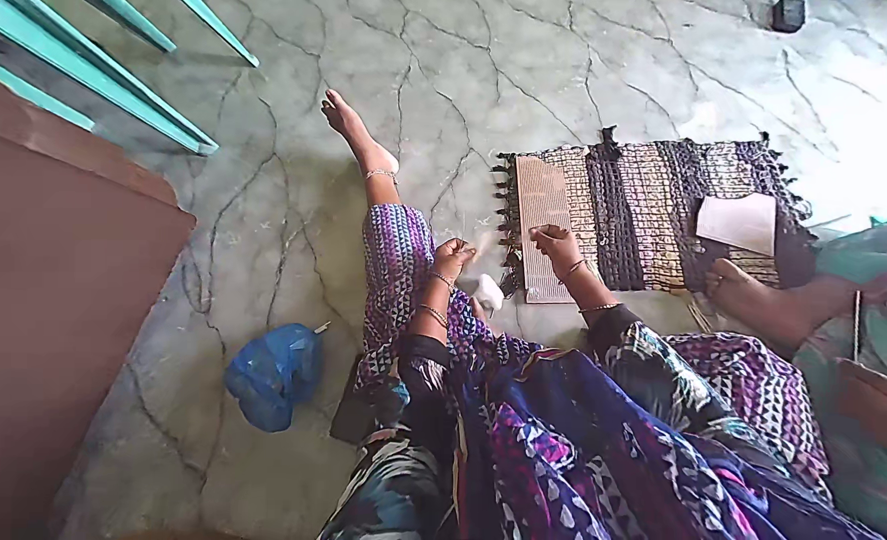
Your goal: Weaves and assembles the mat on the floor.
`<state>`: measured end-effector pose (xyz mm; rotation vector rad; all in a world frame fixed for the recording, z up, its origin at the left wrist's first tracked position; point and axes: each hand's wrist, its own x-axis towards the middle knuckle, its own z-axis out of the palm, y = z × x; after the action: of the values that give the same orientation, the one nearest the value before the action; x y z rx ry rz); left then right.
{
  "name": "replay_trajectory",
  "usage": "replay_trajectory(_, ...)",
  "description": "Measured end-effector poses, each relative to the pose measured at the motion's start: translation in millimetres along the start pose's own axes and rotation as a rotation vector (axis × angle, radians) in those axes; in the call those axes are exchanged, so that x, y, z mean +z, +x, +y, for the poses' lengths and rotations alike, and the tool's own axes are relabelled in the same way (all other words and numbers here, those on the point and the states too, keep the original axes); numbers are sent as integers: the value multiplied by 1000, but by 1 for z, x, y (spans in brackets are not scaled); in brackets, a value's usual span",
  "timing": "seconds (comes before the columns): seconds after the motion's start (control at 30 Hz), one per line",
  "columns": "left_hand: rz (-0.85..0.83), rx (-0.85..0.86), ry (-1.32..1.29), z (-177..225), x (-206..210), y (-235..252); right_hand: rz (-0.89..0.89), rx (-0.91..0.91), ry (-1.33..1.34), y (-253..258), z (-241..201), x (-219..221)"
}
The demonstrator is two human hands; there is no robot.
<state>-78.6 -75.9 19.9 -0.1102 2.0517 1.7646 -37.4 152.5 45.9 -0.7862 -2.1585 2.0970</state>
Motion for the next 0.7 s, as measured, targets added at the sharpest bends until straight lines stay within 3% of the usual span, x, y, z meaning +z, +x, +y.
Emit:
replay_trajectory(0.1, -15, -14, 107, 0, 3, -2, 24, 87, 79, -1, 6, -30)
replay_trajectory(0.27, -46, 1, 527, 8, 10, -11, -5, 170, 143, -12, 25, -62)
replay_trajectory(0.47, -93, -28, 427, 8, 11, -20, -60, 248, 138, -26, 33, -54)
replay_trajectory(0.63, -113, -62, 626, -3, 17, -5, -82, 257, 83, -29, 37, -52)
replay_trajectory(0.7, -64, 13, 659, 0, 23, -7, -88, 240, 51, -31, 39, -52)
